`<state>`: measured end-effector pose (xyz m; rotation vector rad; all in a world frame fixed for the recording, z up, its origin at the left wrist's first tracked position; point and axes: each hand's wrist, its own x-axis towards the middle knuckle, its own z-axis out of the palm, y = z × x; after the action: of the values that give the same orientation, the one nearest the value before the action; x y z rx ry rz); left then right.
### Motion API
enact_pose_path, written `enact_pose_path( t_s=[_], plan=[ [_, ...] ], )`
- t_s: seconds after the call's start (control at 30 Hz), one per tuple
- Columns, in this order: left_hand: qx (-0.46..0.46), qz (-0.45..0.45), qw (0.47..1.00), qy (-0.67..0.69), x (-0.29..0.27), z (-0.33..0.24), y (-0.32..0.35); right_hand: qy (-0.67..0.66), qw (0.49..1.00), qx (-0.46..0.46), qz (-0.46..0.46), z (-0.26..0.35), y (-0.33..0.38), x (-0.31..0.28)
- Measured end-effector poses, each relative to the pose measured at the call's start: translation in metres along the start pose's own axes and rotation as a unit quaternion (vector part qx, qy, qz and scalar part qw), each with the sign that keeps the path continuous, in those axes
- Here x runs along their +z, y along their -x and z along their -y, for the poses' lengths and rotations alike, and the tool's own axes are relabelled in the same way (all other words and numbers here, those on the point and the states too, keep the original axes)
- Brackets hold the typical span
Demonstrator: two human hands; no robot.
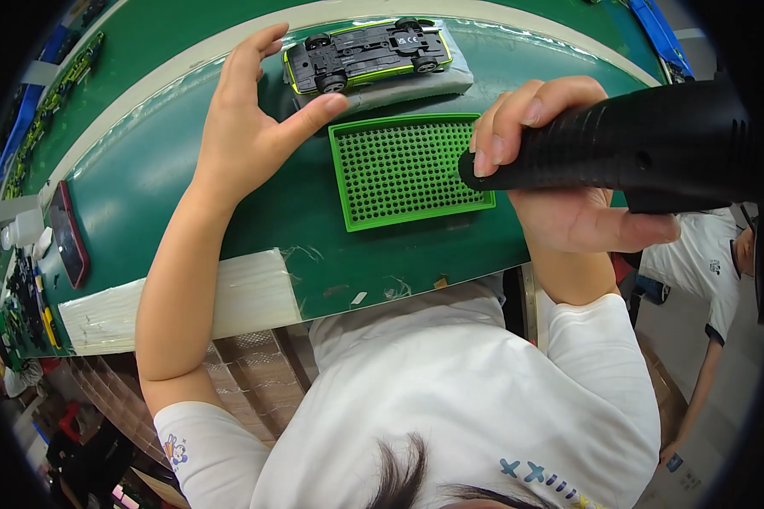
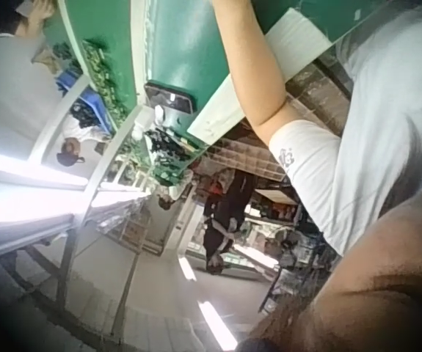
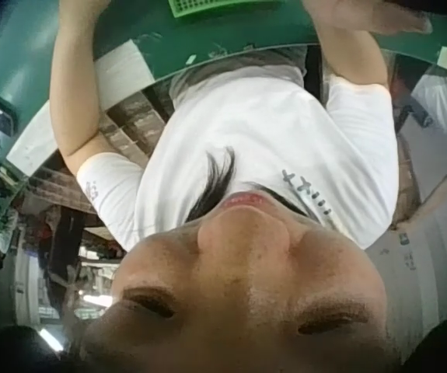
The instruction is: The person takes toy cars from a conveyor line, drives screws into their undersides using an electric screwdriver, and places the assembled cars into a partitioned cardboard box.
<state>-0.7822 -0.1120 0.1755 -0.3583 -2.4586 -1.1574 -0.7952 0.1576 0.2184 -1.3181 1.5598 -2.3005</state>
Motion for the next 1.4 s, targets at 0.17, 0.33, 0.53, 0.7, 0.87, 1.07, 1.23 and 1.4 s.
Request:
enact_pose_path(
  t_s=[0.17, 0.33, 0.53, 0.7, 0.87, 1.07, 1.23, 1.4],
  plan=[
    [-0.009, 0.020, 0.999, 0.047, 0.003, 0.006, -0.002, 0.022, 1.000, 0.002, 0.018, 0.006, -0.005, -0.004],
    [-0.003, 0.011, 0.998, 0.062, 0.003, 0.015, 0.003, -0.018, 0.999, -0.002, 0.029, 0.010, -0.030, 0.000],
    [-0.047, 0.018, 0.993, 0.102, 0.006, 0.009, 0.001, -0.015, 0.976, -0.021, 0.216, -0.001, -0.115, -0.007],
    [-0.026, 0.014, 0.996, 0.082, 0.004, 0.011, 0.002, -0.036, 0.977, -0.060, 0.199, -0.043, -0.142, 0.029],
    [-0.013, -0.004, 0.996, 0.084, 0.006, 0.015, 0.002, -0.058, 0.983, -0.036, 0.170, -0.063, -0.143, 0.045],
    [-0.015, -0.001, 0.995, 0.099, 0.007, 0.014, -0.001, -0.073, 0.989, -0.010, 0.130, -0.068, -0.138, 0.043],
    [-0.024, 0.005, 0.994, 0.102, 0.007, 0.012, 0.000, -0.079, 0.993, 0.006, 0.093, -0.069, -0.129, 0.050],
    [-0.023, -0.006, 0.994, 0.104, 0.008, 0.013, 0.002, -0.093, 0.993, 0.026, 0.063, -0.079, -0.127, 0.047]
  ],
)
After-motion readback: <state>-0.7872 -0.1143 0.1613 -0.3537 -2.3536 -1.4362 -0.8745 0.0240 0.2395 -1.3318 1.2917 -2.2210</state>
